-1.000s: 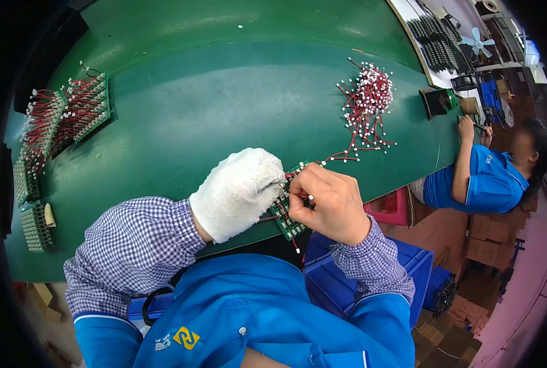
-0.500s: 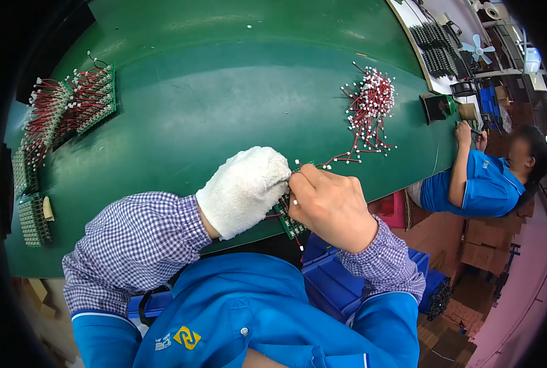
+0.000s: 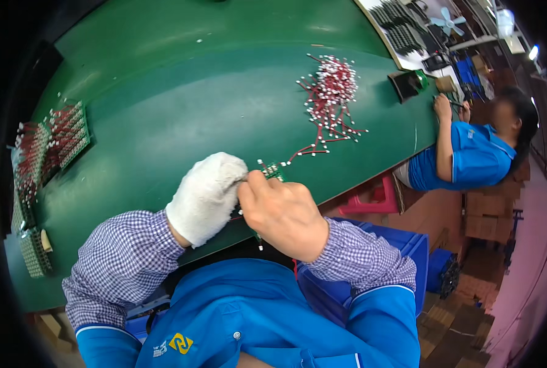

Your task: The person assembles electronic boards by picking up wire connectors from a pile and attaching them into a circuit board by hand.

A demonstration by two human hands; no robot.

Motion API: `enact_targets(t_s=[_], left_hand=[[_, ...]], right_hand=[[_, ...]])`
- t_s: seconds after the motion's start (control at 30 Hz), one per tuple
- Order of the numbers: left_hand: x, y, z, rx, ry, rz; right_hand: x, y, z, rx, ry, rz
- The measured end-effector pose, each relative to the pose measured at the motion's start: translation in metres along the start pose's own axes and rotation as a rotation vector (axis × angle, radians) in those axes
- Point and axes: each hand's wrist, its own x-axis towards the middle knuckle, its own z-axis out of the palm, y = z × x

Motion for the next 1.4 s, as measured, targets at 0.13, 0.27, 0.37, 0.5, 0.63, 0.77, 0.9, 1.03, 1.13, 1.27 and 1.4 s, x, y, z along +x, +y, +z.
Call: enact_targets(t_s=[0.13,0.27,0.37,0.5,0.63,0.77,0.9,1.03,1.13,1.27,1.4], left_hand=[[0.000,-0.001,-0.001,-0.008,-0.011,-0.032],[0.001,0.002,-0.001,-0.020,0.007,-0.026],[0.001,0.002,-0.002,-0.043,0.030,-0.003],[-0.001,-0.002,-0.003,-0.135,-0.020,-0.043],[-0.002,-0.003,-0.004,-0.111,-0.026,-0.018],[0.006,0.012,-0.009,-0.099,0.103,0.053],[0.010,0.022,-0.012,-0.107,0.214,0.124],[0.010,0.018,-0.013,-0.175,0.168,0.175],[0.006,0.006,-0.013,-0.136,0.062,0.208],[0.008,0.014,-0.014,-0.098,0.068,0.202],[0.010,0.015,-0.012,-0.061,0.098,0.217]], right_hand=[[-0.003,0.013,0.009,0.076,0.006,-0.030],[-0.012,0.033,0.015,0.324,0.033,-0.017],[-0.019,0.040,0.027,0.671,0.142,0.053],[-0.018,0.038,0.028,1.010,0.131,0.249],[-0.020,0.039,0.021,1.368,0.044,0.460],[-0.018,0.040,0.007,1.304,-0.001,0.404],[-0.014,0.038,0.001,1.076,-0.033,0.239],[-0.011,0.037,0.001,0.906,-0.091,0.118],[-0.010,0.039,-0.001,0.953,-0.127,0.115],[-0.013,0.044,-0.005,1.020,-0.215,0.157],[-0.016,0.046,-0.005,1.075,-0.296,0.196]])
